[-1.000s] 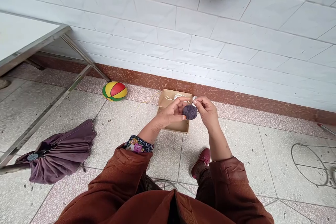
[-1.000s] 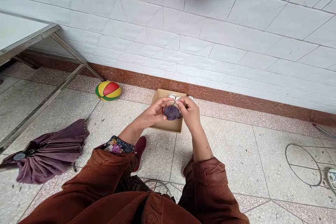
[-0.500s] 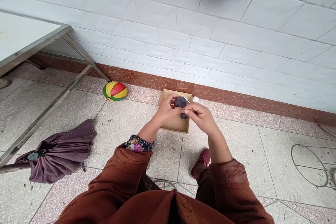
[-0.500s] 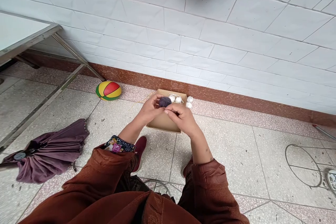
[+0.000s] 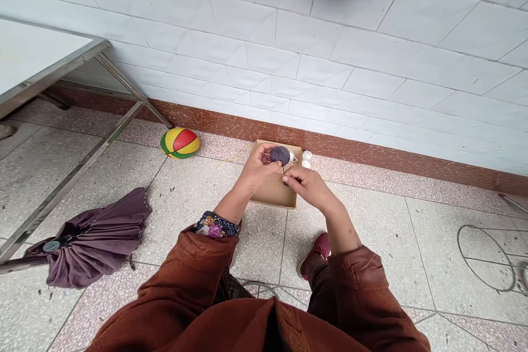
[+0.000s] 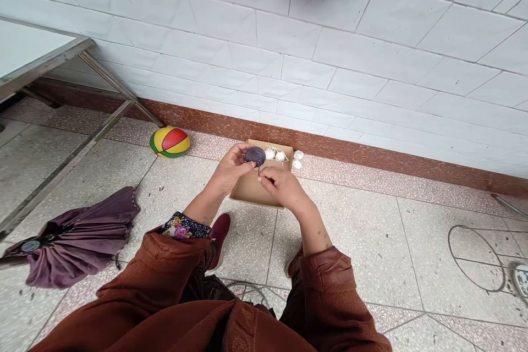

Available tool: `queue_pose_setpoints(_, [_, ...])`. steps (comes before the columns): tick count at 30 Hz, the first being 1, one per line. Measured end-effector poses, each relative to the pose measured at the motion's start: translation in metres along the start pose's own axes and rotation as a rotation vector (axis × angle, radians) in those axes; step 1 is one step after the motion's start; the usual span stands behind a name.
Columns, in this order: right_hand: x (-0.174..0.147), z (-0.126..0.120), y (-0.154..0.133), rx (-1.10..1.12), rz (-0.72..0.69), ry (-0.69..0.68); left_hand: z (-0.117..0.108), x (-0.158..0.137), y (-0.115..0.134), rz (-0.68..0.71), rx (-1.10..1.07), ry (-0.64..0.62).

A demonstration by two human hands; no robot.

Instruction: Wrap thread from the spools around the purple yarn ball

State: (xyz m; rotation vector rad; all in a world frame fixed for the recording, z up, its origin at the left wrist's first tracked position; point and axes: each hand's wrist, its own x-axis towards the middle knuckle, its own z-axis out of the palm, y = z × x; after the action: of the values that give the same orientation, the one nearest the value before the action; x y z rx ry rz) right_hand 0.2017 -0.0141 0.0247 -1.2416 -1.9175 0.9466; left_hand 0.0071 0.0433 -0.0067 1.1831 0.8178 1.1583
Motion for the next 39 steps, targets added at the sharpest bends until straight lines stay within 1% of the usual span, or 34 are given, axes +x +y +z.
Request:
queue_pose_setpoints(1, [-0.002, -0.002, -0.006, 0.027, -0.030, -0.042, -0.001, 0.001, 0.000, 0.000, 0.088, 0.029])
queue_pose_setpoints(2, [-0.004, -0.004, -0.012, 0.059, -0.052, -0.050, -0.001, 0.000, 0.000, -0.002, 0.170, 0.034])
queue_pose_setpoints(3, [-0.005, -0.006, -0.017, 0.093, -0.061, -0.021, -0.001, -0.001, 0.001, -0.004, 0.234, 0.015])
queue_pose_setpoints(5, [-0.007, -0.012, -0.023, 0.154, -0.044, 0.116, 0.002, -0.005, 0.005, -0.009, 0.289, -0.085])
queue_pose_setpoints(8, [-0.006, -0.018, -0.016, 0.167, 0.032, 0.372, 0.006, -0.012, 0.011, -0.021, 0.198, -0.346])
queue_pose_setpoints(10, [-0.003, -0.018, -0.004, 0.123, 0.097, 0.464, 0.008, -0.015, 0.013, -0.029, 0.061, -0.483])
queue_pose_setpoints(11, [-0.002, -0.017, 0.002, 0.098, 0.127, 0.469, 0.008, -0.015, 0.014, -0.028, -0.009, -0.511])
queue_pose_setpoints(12, [-0.001, -0.014, 0.007, 0.075, 0.152, 0.449, 0.007, -0.015, 0.013, -0.023, -0.073, -0.506])
queue_pose_setpoints(13, [0.000, -0.011, 0.012, 0.053, 0.166, 0.409, 0.007, -0.013, 0.012, -0.011, -0.126, -0.474])
queue_pose_setpoints(14, [0.001, -0.007, 0.014, 0.033, 0.165, 0.359, 0.006, -0.012, 0.011, 0.005, -0.167, -0.421])
queue_pose_setpoints(16, [0.001, 0.000, 0.013, 0.001, 0.119, 0.235, 0.003, -0.007, 0.008, 0.034, -0.197, -0.289])
queue_pose_setpoints(19, [-0.002, 0.004, -0.003, -0.002, -0.002, 0.046, -0.001, -0.002, 0.004, 0.056, -0.125, -0.127])
queue_pose_setpoints(21, [-0.005, 0.000, -0.016, 0.026, -0.060, -0.012, -0.002, -0.001, 0.004, 0.057, -0.009, -0.082])
queue_pose_setpoints(23, [-0.008, -0.007, -0.025, 0.066, -0.086, 0.043, -0.002, -0.003, 0.005, 0.046, 0.118, -0.102])
queue_pose_setpoints(24, [-0.009, -0.011, -0.027, 0.085, -0.086, 0.108, -0.001, -0.004, 0.006, 0.041, 0.171, -0.137])
queue_pose_setpoints(26, [-0.009, -0.017, -0.024, 0.106, -0.065, 0.276, 0.001, -0.009, 0.009, 0.033, 0.206, -0.266])
queue_pose_setpoints(28, [-0.007, -0.020, -0.014, 0.091, -0.012, 0.413, 0.004, -0.013, 0.013, 0.017, 0.132, -0.430])
queue_pose_setpoints(29, [-0.005, -0.019, -0.008, 0.076, 0.024, 0.452, 0.005, -0.015, 0.014, 0.005, 0.062, -0.495])
queue_pose_setpoints(30, [-0.004, -0.018, -0.001, 0.061, 0.060, 0.468, 0.006, -0.015, 0.015, -0.004, -0.015, -0.534])
queue_pose_setpoints(31, [-0.002, -0.015, 0.006, 0.050, 0.092, 0.460, 0.007, -0.016, 0.016, -0.006, -0.085, -0.538])
queue_pose_setpoints(33, [0.000, -0.008, 0.015, 0.029, 0.132, 0.397, 0.007, -0.014, 0.015, 0.014, -0.179, -0.450])
queue_pose_setpoints(35, [0.001, 0.000, 0.017, -0.004, 0.123, 0.301, 0.004, -0.009, 0.013, 0.045, -0.201, -0.294])
queue_pose_setpoints(37, [0.001, 0.006, 0.010, -0.032, 0.061, 0.174, 0.002, -0.005, 0.009, 0.065, -0.161, -0.144])
queue_pose_setpoints(39, [-0.001, 0.009, -0.003, -0.030, -0.030, 0.023, -0.001, -0.001, 0.005, 0.066, -0.071, -0.055])
